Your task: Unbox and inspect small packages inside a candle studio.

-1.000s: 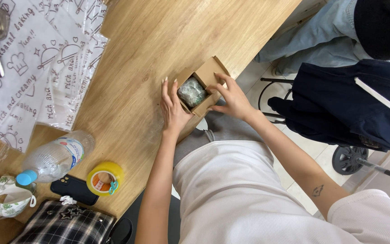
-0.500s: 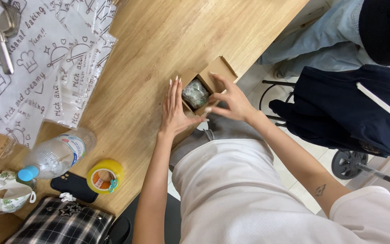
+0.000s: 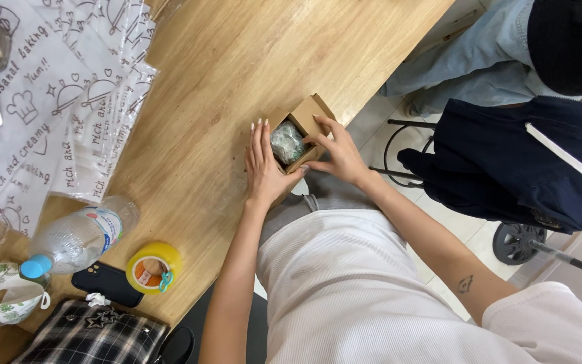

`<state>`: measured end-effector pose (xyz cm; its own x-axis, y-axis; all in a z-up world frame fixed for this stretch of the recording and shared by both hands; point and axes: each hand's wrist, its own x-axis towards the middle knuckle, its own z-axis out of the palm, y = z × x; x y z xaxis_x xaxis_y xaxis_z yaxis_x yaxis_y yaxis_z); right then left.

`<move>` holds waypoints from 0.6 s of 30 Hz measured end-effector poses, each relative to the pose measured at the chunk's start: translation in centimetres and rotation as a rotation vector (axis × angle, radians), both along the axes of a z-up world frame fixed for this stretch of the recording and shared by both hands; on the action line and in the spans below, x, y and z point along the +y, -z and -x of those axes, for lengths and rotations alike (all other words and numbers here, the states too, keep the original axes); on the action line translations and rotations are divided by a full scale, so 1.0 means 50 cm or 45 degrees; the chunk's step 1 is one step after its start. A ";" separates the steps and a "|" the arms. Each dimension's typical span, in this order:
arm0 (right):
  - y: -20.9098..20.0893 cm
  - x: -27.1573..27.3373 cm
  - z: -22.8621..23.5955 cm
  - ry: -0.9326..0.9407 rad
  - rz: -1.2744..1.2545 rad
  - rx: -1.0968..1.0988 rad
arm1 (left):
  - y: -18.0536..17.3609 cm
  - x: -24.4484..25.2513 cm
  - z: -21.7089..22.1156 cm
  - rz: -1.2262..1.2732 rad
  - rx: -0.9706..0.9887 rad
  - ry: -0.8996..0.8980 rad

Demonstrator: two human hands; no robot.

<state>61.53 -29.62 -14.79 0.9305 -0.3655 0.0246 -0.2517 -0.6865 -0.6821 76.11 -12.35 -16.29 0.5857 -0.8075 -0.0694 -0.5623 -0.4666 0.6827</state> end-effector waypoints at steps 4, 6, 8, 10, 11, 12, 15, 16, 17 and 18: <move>-0.037 -0.005 -0.011 -0.071 -0.012 0.008 | 0.018 0.000 0.005 0.037 -0.032 -0.034; -0.027 -0.002 -0.006 0.010 0.004 0.035 | 0.035 0.005 0.004 0.057 -0.067 -0.043; -0.022 -0.001 -0.015 -0.008 0.149 0.006 | 0.034 0.005 0.000 0.066 -0.068 -0.041; -0.026 0.001 -0.036 -0.024 0.293 -0.019 | 0.032 0.003 -0.001 0.074 -0.065 -0.038; -0.033 0.005 -0.054 -0.074 0.406 0.059 | 0.032 0.003 0.000 0.106 -0.025 -0.038; -0.039 0.011 -0.072 -0.124 0.517 0.137 | 0.031 0.004 0.000 0.135 0.014 -0.038; -0.021 0.020 -0.126 -0.145 0.572 0.299 | 0.022 0.003 -0.005 0.187 0.065 -0.016; -0.014 0.018 -0.136 -0.143 0.576 0.298 | 0.019 0.003 -0.006 0.190 0.064 -0.015; -0.006 0.016 -0.147 -0.200 0.592 0.401 | 0.016 0.003 -0.006 0.181 0.084 -0.012; 0.001 0.012 -0.157 -0.255 0.608 0.506 | 0.013 0.001 -0.007 0.174 0.105 -0.008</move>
<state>69.40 -29.03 -14.81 0.9512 -0.2179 -0.2183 -0.2572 -0.9510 -0.1716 76.45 -12.28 -16.96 0.5876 -0.8091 -0.0073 -0.4991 -0.3696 0.7838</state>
